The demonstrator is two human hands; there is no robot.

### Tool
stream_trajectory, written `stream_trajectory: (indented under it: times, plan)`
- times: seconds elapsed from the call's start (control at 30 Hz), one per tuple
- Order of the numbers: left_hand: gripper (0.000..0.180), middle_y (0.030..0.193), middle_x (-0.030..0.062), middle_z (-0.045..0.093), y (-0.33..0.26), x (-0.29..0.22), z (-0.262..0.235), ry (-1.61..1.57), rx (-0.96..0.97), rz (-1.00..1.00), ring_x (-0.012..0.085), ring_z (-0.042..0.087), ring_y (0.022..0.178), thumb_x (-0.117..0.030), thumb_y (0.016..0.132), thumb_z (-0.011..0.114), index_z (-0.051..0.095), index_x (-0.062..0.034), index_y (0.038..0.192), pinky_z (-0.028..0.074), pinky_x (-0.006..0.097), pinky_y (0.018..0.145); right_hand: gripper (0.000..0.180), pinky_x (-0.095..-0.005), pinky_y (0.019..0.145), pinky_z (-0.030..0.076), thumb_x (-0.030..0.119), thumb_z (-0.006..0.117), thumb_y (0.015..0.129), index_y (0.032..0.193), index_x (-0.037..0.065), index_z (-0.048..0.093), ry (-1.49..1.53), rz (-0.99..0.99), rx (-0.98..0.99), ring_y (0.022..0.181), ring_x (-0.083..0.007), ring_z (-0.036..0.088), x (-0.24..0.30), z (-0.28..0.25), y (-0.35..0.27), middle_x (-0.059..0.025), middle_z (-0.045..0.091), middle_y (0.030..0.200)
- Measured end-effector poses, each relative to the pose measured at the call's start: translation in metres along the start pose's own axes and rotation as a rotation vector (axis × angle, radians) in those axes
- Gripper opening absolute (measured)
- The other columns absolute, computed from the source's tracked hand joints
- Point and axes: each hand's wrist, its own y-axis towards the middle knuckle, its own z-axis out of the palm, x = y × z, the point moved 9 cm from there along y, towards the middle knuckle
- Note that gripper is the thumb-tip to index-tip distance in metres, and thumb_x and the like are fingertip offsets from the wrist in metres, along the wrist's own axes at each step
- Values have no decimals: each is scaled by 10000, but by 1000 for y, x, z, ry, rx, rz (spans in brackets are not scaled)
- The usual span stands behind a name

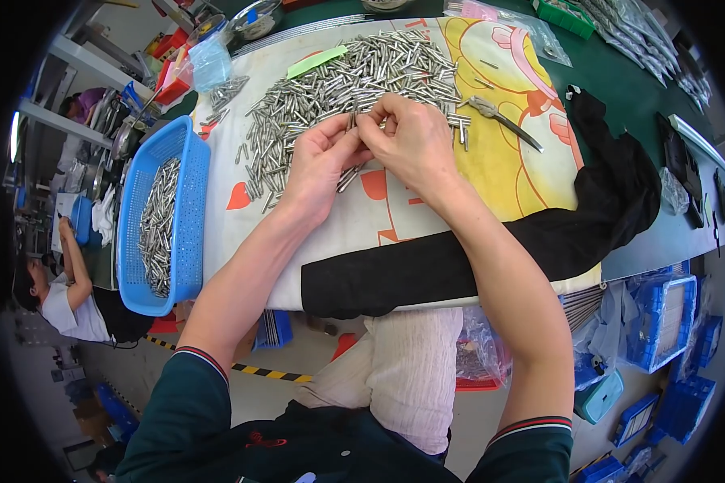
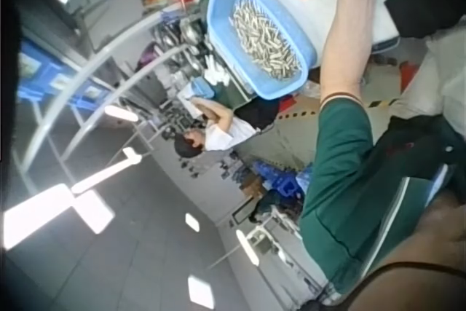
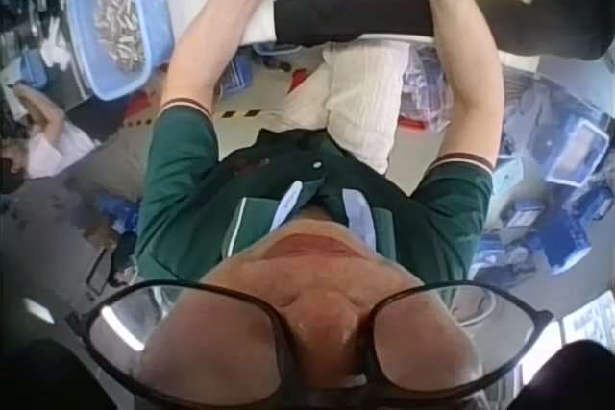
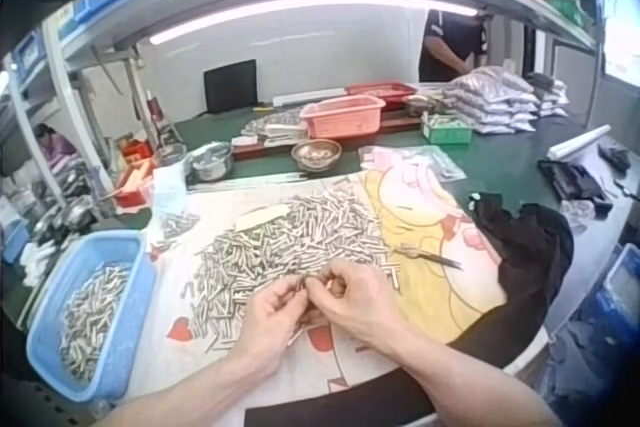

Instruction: Sorting and inspecting small cylindrical metal pins at a manufacturing workstation.

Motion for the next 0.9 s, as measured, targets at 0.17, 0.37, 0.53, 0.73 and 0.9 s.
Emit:
stream_trajectory:
  times: [0.17, 0.37, 0.53, 0.73, 0.9]
  plan:
    - [195, 933, 52, 647, -1, 1, 0, 9, 10, 0, 83, 619, 814, -111, 942, 503, 596, 12, 1061, 521, 212, 752, 239, -329, 464, 408, 260, 659, 763, 695, 33, 623, -25, 26, -3, 444, -188, 529, -1, 0, 0, -52, 530, 492]
    - [198, 933, 26, 644, -1, -1, 0, 16, 12, 3, 60, 605, 807, -159, 940, 526, 608, -16, 1049, 503, 199, 741, 273, -330, 469, 410, 292, 666, 768, 695, 32, 628, 4, 26, -7, 446, -187, 528, -2, -2, 1, -53, 530, 495]
    - [194, 932, 24, 642, -1, -2, -1, 7, 15, 10, 59, 603, 801, -153, 941, 522, 605, -15, 1049, 500, 201, 743, 280, -330, 471, 409, 303, 672, 770, 695, 37, 629, -11, 35, -29, 450, -185, 529, 0, -3, -1, -46, 531, 496]
    - [196, 898, 58, 657, 0, 0, -3, -26, -11, -23, 91, 626, 763, -85, 939, 503, 594, 25, 1074, 526, 212, 728, 274, -333, 470, 407, 300, 673, 770, 694, 40, 631, -10, 24, -34, 458, -185, 532, 0, -4, 0, -42, 537, 505]
    - [197, 904, 62, 659, 1, -1, -2, -33, -8, -10, 95, 626, 764, -87, 938, 507, 597, 26, 1071, 525, 214, 728, 270, -336, 476, 411, 298, 677, 767, 695, 42, 632, -33, 12, -40, 469, -190, 535, 1, -5, -1, -43, 540, 515]
